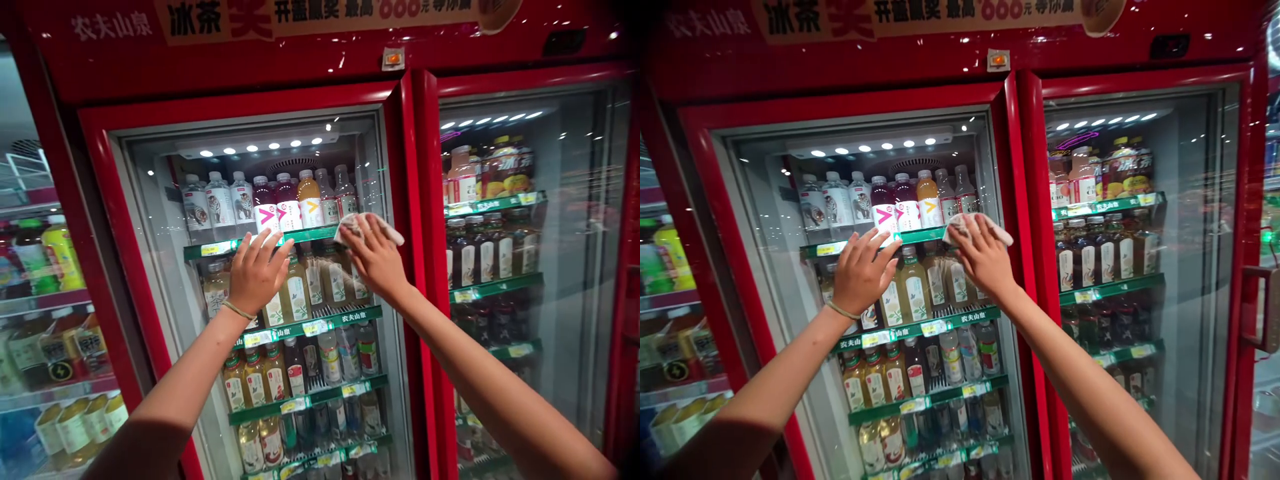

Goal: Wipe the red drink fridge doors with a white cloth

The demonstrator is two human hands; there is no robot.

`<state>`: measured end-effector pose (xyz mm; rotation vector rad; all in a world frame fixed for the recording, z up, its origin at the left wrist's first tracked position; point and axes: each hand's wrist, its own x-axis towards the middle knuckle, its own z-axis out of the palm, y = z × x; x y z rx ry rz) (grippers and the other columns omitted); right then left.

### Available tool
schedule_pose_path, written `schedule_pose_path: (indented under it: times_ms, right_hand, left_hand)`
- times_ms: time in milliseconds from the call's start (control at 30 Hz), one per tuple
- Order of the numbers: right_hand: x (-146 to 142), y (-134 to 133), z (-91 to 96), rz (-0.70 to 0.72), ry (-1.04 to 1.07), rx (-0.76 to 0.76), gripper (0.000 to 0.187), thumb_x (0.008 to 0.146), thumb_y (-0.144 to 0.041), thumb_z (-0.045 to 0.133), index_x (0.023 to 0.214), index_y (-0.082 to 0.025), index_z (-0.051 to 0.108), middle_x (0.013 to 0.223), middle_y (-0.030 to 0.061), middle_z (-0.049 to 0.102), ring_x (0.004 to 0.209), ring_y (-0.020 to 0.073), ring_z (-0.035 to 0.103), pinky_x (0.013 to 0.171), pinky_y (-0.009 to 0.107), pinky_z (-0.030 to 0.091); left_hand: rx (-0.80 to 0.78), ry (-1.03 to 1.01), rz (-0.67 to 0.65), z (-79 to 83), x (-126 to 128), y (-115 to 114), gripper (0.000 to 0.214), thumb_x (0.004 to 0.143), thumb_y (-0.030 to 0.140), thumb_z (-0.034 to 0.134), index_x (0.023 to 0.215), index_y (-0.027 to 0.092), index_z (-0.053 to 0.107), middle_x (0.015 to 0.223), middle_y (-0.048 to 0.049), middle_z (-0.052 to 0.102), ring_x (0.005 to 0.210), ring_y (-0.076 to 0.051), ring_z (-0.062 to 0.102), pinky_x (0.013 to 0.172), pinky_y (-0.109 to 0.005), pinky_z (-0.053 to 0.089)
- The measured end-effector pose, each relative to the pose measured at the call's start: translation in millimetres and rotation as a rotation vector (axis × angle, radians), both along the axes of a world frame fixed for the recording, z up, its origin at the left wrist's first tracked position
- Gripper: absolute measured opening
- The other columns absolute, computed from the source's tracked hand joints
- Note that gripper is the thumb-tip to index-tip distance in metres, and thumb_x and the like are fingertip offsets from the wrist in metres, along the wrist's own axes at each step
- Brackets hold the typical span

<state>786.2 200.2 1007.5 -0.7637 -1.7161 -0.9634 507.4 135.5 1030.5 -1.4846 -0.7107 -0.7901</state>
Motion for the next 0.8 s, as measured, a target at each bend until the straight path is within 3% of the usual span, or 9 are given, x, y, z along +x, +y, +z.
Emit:
schedule_pose_path:
  times_ms: [100, 200, 300, 400, 500, 600, 700, 800]
  right_hand:
    - [-18, -1, 9.6, 0.006, 0.163, 0.030, 0.060, 0.109, -0.038, 0.036, 0.166, -0.038, 0.019, 0.175, -0.0022, 0.015, 0.160, 0.0344, 0.014, 0.126, 0.060, 0.031]
    - [-37, -8, 9.3, 0.014, 0.025, 0.017, 0.059, 0.108, -0.040, 0.038, 0.165, -0.037, 0.022, 0.174, -0.0019, 0.019, 0.161, 0.0328, 0.015, 0.125, 0.057, 0.035]
    - [-34, -11, 9.6, 0.007, -0.123, 0.031, 0.061, 0.107, -0.038, 0.042, 0.165, -0.040, 0.023, 0.173, -0.0020, 0.024, 0.159, 0.0303, 0.021, 0.122, 0.053, 0.041]
    - [-31, -7, 22.9, -0.021, 0.031, 0.056, 0.063, 0.107, -0.036, 0.041, 0.165, -0.041, 0.017, 0.174, -0.0032, 0.019, 0.159, 0.0313, 0.022, 0.124, 0.056, 0.037]
    - [-50, -8, 34.4, -0.020, 0.143, 0.072, 0.064, 0.108, -0.037, 0.039, 0.166, -0.040, 0.014, 0.175, -0.0033, 0.014, 0.160, 0.0329, 0.017, 0.127, 0.057, 0.032]
    - [-73, -16, 29.4, -0.005, -0.007, 0.087, 0.066, 0.107, -0.037, 0.043, 0.167, -0.039, 0.013, 0.174, -0.0012, 0.017, 0.160, 0.0315, 0.017, 0.126, 0.054, 0.036]
    - [-79, -19, 22.9, -0.010, -0.156, 0.102, 0.066, 0.107, -0.033, 0.045, 0.166, -0.040, 0.016, 0.172, 0.0005, 0.025, 0.159, 0.0291, 0.023, 0.121, 0.051, 0.043]
    - [-84, -17, 30.9, -0.016, -0.039, 0.107, 0.064, 0.107, -0.032, 0.044, 0.165, -0.040, 0.019, 0.172, 0.0003, 0.025, 0.158, 0.0308, 0.024, 0.122, 0.054, 0.040]
  left_hand:
    - [-0.001, -0.023, 0.023, 0.9, -24, -7, 0.044, 0.096, 0.025, 0.059, 0.140, 0.025, 0.058, 0.141, -0.0089, 0.065, 0.138, -0.029, 0.056, 0.122, -0.052, 0.038]
    - [-0.009, -0.058, 0.024, 1.6, -40, -11, 0.047, 0.095, 0.025, 0.060, 0.142, 0.026, 0.057, 0.141, -0.0093, 0.064, 0.139, -0.030, 0.054, 0.123, -0.051, 0.036]
    - [0.000, -0.079, 0.032, 1.9, -56, -15, 0.048, 0.095, 0.026, 0.060, 0.143, 0.027, 0.057, 0.142, -0.0092, 0.064, 0.139, -0.030, 0.054, 0.123, -0.051, 0.035]
    - [0.022, -0.078, 0.053, 2.3, -72, -19, 0.048, 0.095, 0.027, 0.060, 0.143, 0.027, 0.057, 0.141, -0.0093, 0.064, 0.138, -0.030, 0.055, 0.122, -0.051, 0.036]
    - [0.042, -0.073, 0.066, 3.1, -84, -21, 0.048, 0.096, 0.029, 0.060, 0.143, 0.027, 0.056, 0.140, -0.0098, 0.064, 0.138, -0.030, 0.055, 0.122, -0.051, 0.036]
    - [0.050, -0.050, 0.076, 4.2, -94, -22, 0.048, 0.096, 0.032, 0.061, 0.144, 0.027, 0.056, 0.141, -0.0102, 0.064, 0.138, -0.030, 0.055, 0.121, -0.050, 0.037]
    - [0.044, -0.065, 0.069, 5.2, -105, -23, 0.051, 0.096, 0.037, 0.062, 0.146, 0.027, 0.054, 0.142, -0.0102, 0.063, 0.139, -0.030, 0.053, 0.122, -0.049, 0.037]
    - [0.027, -0.090, 0.038, 5.0, -116, -23, 0.054, 0.096, 0.040, 0.062, 0.148, 0.031, 0.051, 0.143, -0.0091, 0.062, 0.141, -0.030, 0.052, 0.123, -0.050, 0.035]
